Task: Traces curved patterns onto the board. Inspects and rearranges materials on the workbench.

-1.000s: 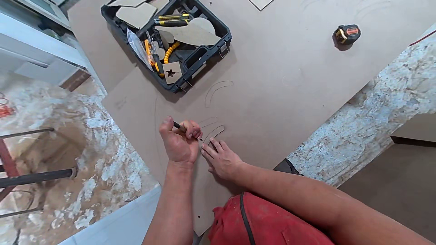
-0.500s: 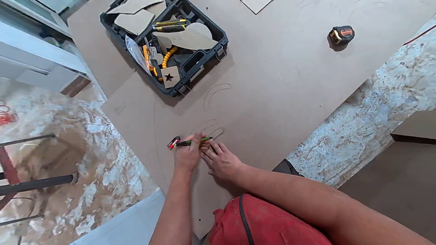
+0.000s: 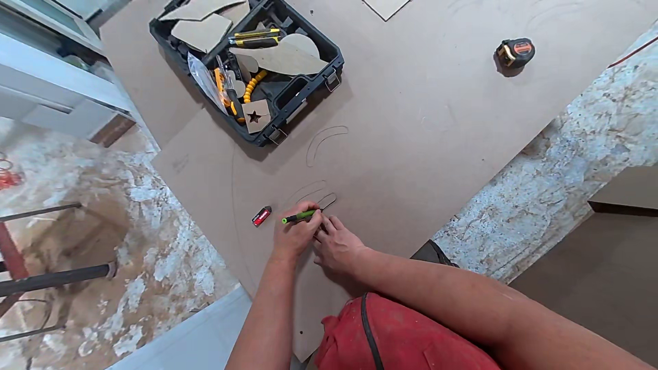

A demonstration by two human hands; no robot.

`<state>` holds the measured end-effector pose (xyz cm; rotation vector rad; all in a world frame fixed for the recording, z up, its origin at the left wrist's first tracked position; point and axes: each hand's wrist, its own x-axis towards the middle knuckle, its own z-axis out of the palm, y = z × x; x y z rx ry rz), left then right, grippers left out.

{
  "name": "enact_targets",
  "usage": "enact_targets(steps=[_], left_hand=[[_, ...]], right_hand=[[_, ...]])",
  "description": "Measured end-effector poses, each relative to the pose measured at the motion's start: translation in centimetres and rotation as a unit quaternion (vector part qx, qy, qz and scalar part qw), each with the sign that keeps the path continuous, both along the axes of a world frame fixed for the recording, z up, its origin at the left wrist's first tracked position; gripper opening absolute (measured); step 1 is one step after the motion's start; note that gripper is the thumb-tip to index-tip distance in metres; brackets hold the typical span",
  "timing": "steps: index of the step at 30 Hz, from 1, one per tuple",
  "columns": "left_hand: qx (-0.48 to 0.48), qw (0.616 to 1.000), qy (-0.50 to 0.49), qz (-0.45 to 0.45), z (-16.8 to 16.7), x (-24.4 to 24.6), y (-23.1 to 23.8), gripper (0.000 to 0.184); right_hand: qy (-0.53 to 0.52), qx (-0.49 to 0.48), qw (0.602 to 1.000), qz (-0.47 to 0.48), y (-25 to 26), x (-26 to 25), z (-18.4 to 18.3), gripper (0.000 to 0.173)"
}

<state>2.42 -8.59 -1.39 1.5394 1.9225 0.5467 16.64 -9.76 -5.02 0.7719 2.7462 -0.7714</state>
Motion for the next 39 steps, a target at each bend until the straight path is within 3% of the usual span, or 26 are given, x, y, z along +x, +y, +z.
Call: enact_targets(steps=[17, 28, 39], left_hand=[[0.038, 0.996, 0.053, -0.055, -0.3, 0.5, 0.2, 0.010], [0.028, 0.997, 0.027, -0.060, -0.9, 2.1, 2.1, 0.013], [0.015, 0.999, 0.031, 0.000, -0.6, 3.2, 3.1, 0.015]], right_hand=[[-0.010, -0.004, 1.000, 0.012, 0.0, 0.2, 0.4, 0.061], [-0.008, -0.005, 1.000, 0.001, -0.1, 0.2, 0.2, 0.061], [-0.015, -0.006, 1.000, -0.005, 0.0, 0.1, 0.3, 0.064]])
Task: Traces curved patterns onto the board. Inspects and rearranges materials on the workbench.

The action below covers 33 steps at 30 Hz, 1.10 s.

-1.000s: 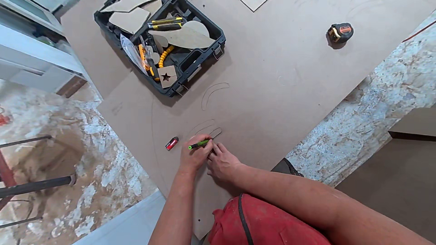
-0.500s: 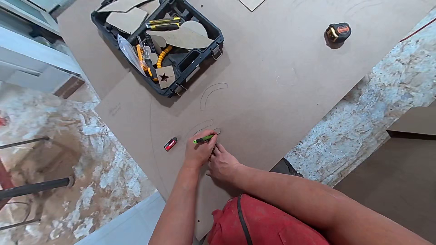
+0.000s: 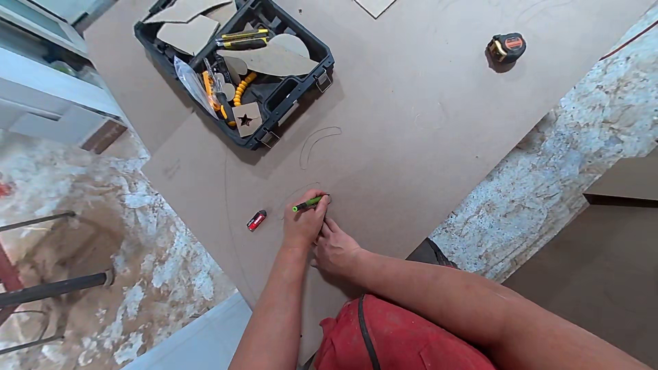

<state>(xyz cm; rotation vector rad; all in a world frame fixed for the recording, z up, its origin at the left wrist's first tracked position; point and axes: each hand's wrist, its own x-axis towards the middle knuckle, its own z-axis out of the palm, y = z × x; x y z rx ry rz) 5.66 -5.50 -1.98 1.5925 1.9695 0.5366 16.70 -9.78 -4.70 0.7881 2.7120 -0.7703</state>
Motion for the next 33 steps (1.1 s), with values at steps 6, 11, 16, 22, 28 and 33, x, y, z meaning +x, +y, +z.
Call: enact_targets(steps=[6, 11, 16, 22, 28, 33], left_hand=[[-0.009, 0.999, -0.013, 0.032, 0.0, -0.3, -0.1, 0.015], [-0.017, 0.998, -0.020, 0.056, 0.2, -0.4, -0.2, 0.015], [0.031, 0.993, -0.031, 0.107, 1.1, -1.8, -4.6, 0.027], [0.100, 0.990, 0.088, 0.037, -2.3, -1.6, -15.0, 0.033], [0.135, 0.983, 0.113, 0.054, -5.6, 0.5, -18.2, 0.034], [0.143, 0.982, 0.106, 0.064, -6.3, 1.1, -19.0, 0.039]], right_hand=[[0.021, 0.006, 1.000, -0.005, 0.0, 0.1, 0.2, 0.059], [0.014, -0.003, 1.000, -0.001, 0.0, 0.1, 0.4, 0.058], [0.019, -0.006, 1.000, -0.013, -0.7, 0.5, 0.0, 0.066], [0.011, -0.026, 1.000, -0.007, -2.0, 3.2, 0.8, 0.061], [0.117, 0.034, 0.991, 0.052, -3.5, 8.1, -2.4, 0.054], [0.117, 0.072, 0.991, -0.006, -3.4, 10.4, -2.8, 0.058]])
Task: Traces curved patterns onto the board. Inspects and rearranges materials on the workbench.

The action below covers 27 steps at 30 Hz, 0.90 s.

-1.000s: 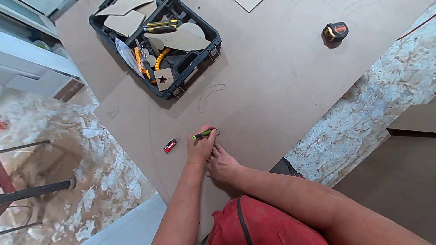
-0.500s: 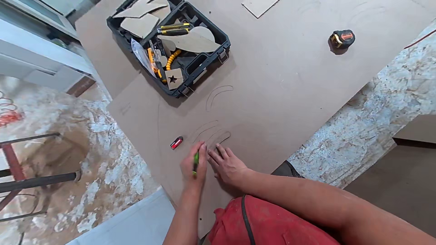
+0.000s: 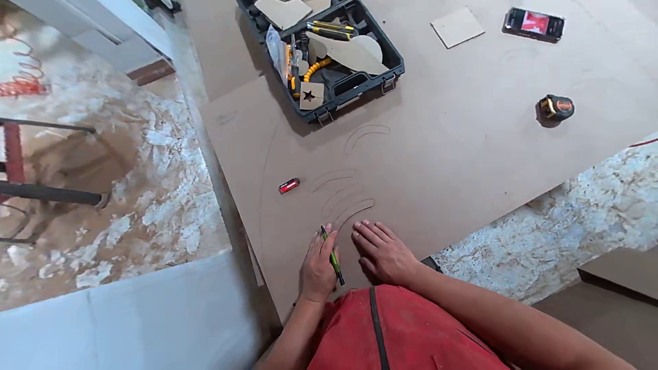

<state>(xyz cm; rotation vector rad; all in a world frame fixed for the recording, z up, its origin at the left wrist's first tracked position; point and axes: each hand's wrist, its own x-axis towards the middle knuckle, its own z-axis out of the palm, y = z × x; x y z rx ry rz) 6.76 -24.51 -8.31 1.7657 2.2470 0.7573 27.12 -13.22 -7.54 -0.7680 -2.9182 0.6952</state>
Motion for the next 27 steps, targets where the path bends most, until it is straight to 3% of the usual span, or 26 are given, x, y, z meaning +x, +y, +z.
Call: enact_targets(steps=[7, 19, 22, 27], left_hand=[[-0.010, 1.000, -0.019, 0.018, 0.3, -0.9, 1.2, 0.042], [-0.015, 1.000, -0.024, -0.010, 0.9, -1.2, 4.3, 0.036], [-0.013, 1.000, -0.025, 0.006, 1.4, -1.8, 4.6, 0.032], [-0.021, 0.995, -0.098, 0.008, 1.9, -3.5, 2.7, 0.032]], right_hand=[[0.005, 0.066, 0.996, -0.061, 1.9, -0.4, -1.4, 0.063], [0.017, 0.043, 0.998, -0.051, 2.1, -2.0, -1.0, 0.061], [0.043, 0.058, 0.994, -0.087, 2.4, -1.8, -1.1, 0.059], [0.021, 0.059, 0.991, -0.116, 3.1, -2.2, -1.2, 0.063]])
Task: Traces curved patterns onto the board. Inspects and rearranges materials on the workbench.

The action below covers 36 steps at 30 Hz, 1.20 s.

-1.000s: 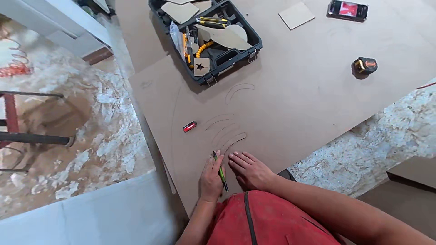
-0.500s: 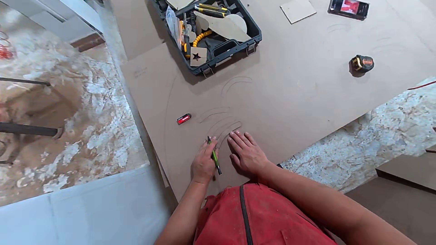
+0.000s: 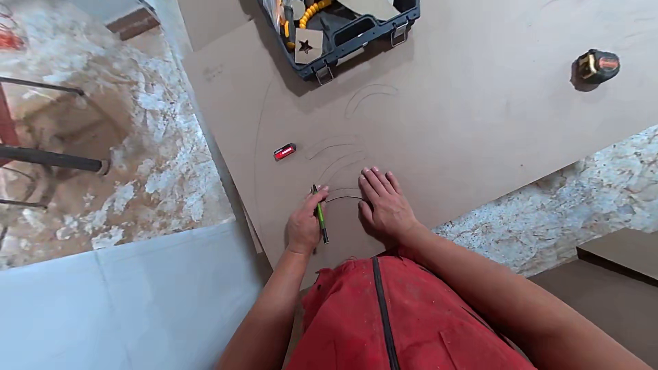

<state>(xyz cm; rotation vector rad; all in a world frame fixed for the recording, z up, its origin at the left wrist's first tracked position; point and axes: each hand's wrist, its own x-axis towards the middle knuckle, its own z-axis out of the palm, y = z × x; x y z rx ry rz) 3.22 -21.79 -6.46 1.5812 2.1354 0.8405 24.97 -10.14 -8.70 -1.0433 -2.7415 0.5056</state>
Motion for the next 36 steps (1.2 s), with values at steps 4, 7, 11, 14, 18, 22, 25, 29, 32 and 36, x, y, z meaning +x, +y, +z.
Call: enact_targets(steps=[4, 7, 11, 14, 18, 22, 25, 29, 32, 36], left_hand=[[0.002, 1.000, -0.010, 0.021, 0.0, 0.3, -1.3, 0.030], [0.017, 1.000, 0.014, 0.020, 0.0, 1.1, -1.7, 0.028], [0.035, 0.997, 0.062, -0.011, -0.5, 1.9, -1.9, 0.038], [0.022, 0.997, 0.078, -0.016, -1.2, 2.2, -1.8, 0.040], [0.040, 0.996, 0.075, -0.008, -1.2, 2.1, -1.7, 0.032], [0.052, 0.995, 0.080, -0.001, -1.2, 2.3, -1.5, 0.029], [0.054, 0.995, 0.090, 0.002, -1.4, 2.3, -1.5, 0.027], [0.059, 0.993, 0.099, 0.010, -1.7, 2.6, -1.5, 0.028], [0.064, 0.992, 0.104, 0.012, -1.7, 2.8, -1.3, 0.029], [0.061, 0.992, 0.106, 0.010, -1.7, 2.9, -1.3, 0.030]], right_hand=[[-0.011, -0.004, 1.000, -0.001, 1.2, -0.9, 0.0, 0.055], [0.019, 0.001, 1.000, -0.012, 2.1, -1.7, 0.1, 0.048], [0.079, 0.027, 0.995, 0.052, -0.7, -0.7, 0.1, 0.045], [0.032, 0.006, 0.997, 0.075, -2.9, 0.2, 0.0, 0.052], [-0.006, -0.016, 0.997, 0.073, -2.8, -0.2, 0.1, 0.058], [-0.011, -0.020, 0.997, 0.068, -2.6, -0.5, 0.0, 0.060], [-0.012, -0.032, 0.997, 0.063, -2.5, -0.7, 0.1, 0.061], [-0.004, -0.032, 0.998, 0.057, -2.5, -0.7, 0.0, 0.062], [-0.001, -0.030, 0.998, 0.049, -2.5, -0.7, -0.1, 0.064], [0.001, -0.020, 0.999, 0.047, -2.5, -0.6, -0.2, 0.065]])
